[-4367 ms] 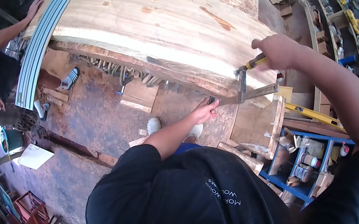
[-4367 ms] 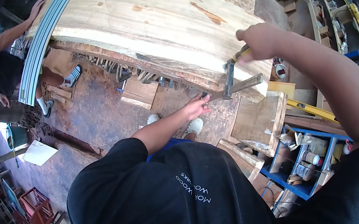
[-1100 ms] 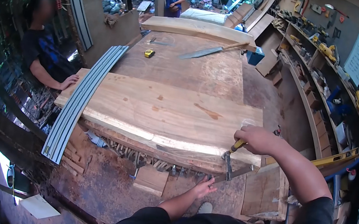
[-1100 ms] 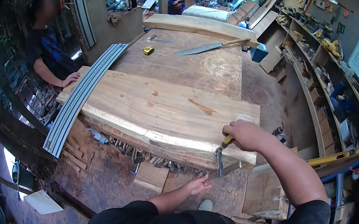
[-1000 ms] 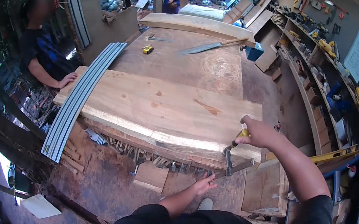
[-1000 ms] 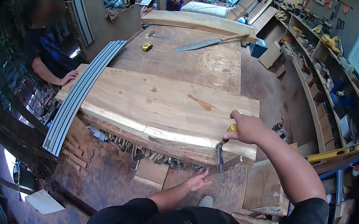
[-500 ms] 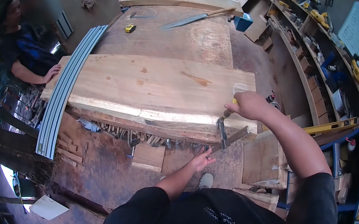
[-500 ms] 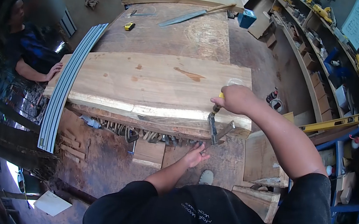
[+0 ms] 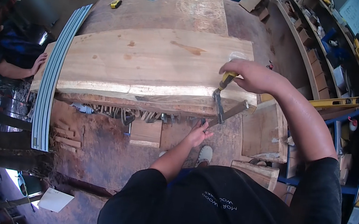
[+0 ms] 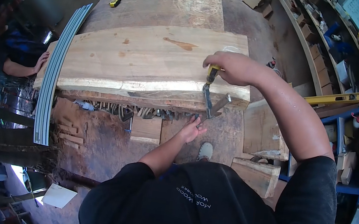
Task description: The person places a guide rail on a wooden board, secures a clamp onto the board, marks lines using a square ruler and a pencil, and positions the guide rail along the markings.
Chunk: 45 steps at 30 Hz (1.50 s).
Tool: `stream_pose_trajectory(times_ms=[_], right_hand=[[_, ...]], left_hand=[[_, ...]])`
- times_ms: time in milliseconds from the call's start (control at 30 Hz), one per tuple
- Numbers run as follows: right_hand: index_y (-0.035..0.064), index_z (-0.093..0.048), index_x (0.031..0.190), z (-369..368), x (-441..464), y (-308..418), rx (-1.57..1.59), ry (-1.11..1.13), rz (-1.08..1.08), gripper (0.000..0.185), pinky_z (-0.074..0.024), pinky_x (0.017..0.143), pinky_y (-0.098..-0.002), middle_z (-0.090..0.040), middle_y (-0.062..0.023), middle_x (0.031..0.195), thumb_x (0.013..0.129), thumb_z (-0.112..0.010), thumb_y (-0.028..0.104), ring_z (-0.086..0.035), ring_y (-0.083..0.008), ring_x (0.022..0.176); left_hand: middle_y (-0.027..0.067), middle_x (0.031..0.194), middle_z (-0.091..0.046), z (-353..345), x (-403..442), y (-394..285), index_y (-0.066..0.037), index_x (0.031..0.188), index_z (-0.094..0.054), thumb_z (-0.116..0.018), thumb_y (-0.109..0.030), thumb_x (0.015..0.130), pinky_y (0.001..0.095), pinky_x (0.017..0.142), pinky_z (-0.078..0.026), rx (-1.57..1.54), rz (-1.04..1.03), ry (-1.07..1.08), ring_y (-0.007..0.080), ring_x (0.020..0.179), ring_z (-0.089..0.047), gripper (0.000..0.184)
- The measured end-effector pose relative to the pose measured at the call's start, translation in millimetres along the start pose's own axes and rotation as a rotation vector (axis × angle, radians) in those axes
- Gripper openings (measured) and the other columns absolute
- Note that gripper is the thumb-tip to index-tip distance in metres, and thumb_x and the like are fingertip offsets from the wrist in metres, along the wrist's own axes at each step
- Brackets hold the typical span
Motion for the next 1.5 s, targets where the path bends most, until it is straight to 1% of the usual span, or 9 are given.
stream_pose_trajectory(times_ms=[100, 267, 367, 533, 867, 933, 1100, 1167, 1500], right_hand=[[0.0072, -0.057, 0.112, 3, -5, -18, 0.168, -0.048, -0.351, 0.044, -0.0471, 0.082, -0.0445, -0.063, -0.0192, 0.102, 0.08, -0.07, 0.035, -0.06, -0.0367, 0.097], [0.0076, -0.053, 0.121, -11, -2, -11, 0.031, 0.055, -0.278, 0.047, -0.0479, 0.08, -0.0382, -0.065, -0.0141, 0.099, 0.082, -0.068, 0.028, -0.063, -0.0316, 0.091], [0.0047, -0.057, 0.107, -6, -16, -32, 0.542, -0.455, -0.249, 0.033, -0.0479, 0.073, -0.0316, -0.064, -0.0057, 0.086, 0.087, -0.063, 0.031, -0.06, -0.0166, 0.074], [-0.0005, -0.062, 0.094, -119, -32, -45, 1.025, 0.063, -0.625, 0.046, -0.0485, 0.049, -0.0233, -0.064, -0.007, 0.078, 0.091, -0.057, 0.045, -0.058, -0.0116, 0.058], [0.0052, -0.057, 0.07, -187, -20, -47, 1.299, -0.025, -0.787, 0.046, -0.0437, 0.042, -0.0222, -0.056, -0.0033, 0.055, 0.091, -0.057, 0.046, -0.053, -0.0097, 0.045], [0.0036, -0.061, 0.087, -180, -18, -46, 1.149, 0.06, -0.716, 0.045, -0.0452, 0.048, -0.0212, -0.061, -0.0049, 0.067, 0.089, -0.059, 0.048, -0.058, -0.0112, 0.057], [0.0065, -0.048, 0.129, -29, -28, -18, 0.616, -0.698, -0.495, 0.055, -0.0498, 0.086, -0.0361, -0.054, -0.0158, 0.123, 0.08, -0.07, 0.018, -0.056, -0.0261, 0.108], [0.0128, -0.049, 0.131, 7, -10, 12, 0.062, -0.397, -0.063, 0.056, -0.0482, 0.092, -0.0384, -0.046, -0.0117, 0.136, 0.078, -0.066, 0.005, -0.051, -0.0296, 0.117], [0.0032, -0.06, 0.097, 8, 26, 2, -0.166, -0.042, -0.084, 0.021, -0.0494, 0.074, -0.0417, -0.062, -0.0148, 0.095, 0.085, -0.061, 0.021, -0.062, -0.0334, 0.087]], left_hand=[[-0.0016, 0.09, -0.047, -4, 1, -1, -0.021, 0.123, -0.044, -0.055, -0.028, 0.095, 0.0449, 0.092, -0.045, 0.006, -0.004, 0.012, 0.0125, 0.074, -0.048, 0.031], [-0.0024, 0.085, -0.048, -2, 2, -2, -0.02, 0.119, -0.047, -0.055, -0.028, 0.095, 0.0448, 0.092, -0.045, 0.009, -0.008, -0.022, 0.0124, 0.073, -0.048, 0.027], [-0.0067, 0.092, -0.047, -2, 4, 1, -0.02, 0.111, -0.049, -0.061, -0.027, 0.091, 0.0464, 0.094, -0.044, -0.07, 0.018, 0.065, 0.0103, 0.073, -0.046, 0.025], [-0.0029, 0.083, -0.048, -10, 1, -6, -0.019, 0.105, -0.052, -0.056, -0.031, 0.093, 0.0417, 0.091, -0.046, -0.028, 0.015, 0.002, 0.0114, 0.071, -0.048, 0.017], [-0.0024, 0.085, -0.048, -9, 1, -5, -0.019, 0.107, -0.049, -0.056, -0.031, 0.094, 0.0413, 0.089, -0.047, -0.043, 0.014, 0.04, 0.0105, 0.071, -0.048, 0.019], [-0.0023, 0.086, -0.048, -8, 2, -5, -0.019, 0.11, -0.049, -0.057, -0.03, 0.093, 0.0422, 0.09, -0.047, -0.054, 0.008, 0.06, 0.0107, 0.072, -0.048, 0.021], [-0.0021, 0.086, -0.047, -14, -5, -9, -0.018, 0.116, -0.047, -0.057, -0.03, 0.093, 0.0441, 0.092, -0.046, -0.05, 0.038, 0.058, 0.0111, 0.071, -0.049, 0.028], [-0.0019, 0.087, -0.047, -16, -3, -6, -0.017, 0.118, -0.046, -0.057, -0.031, 0.093, 0.0449, 0.093, -0.045, -0.051, 0.062, 0.084, 0.0111, 0.071, -0.049, 0.031], [-0.0008, 0.087, -0.045, -18, -7, -6, -0.014, 0.13, -0.04, -0.054, -0.033, 0.094, 0.047, 0.096, -0.043, -0.049, 0.036, 0.072, 0.0102, 0.069, -0.048, 0.043]])
Point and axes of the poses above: each hand's wrist, its own x-axis towards the middle knuckle, its own z-axis out of the back of the hand, y = z × x, the point moved 7 cm from there along x, towards the middle knuckle
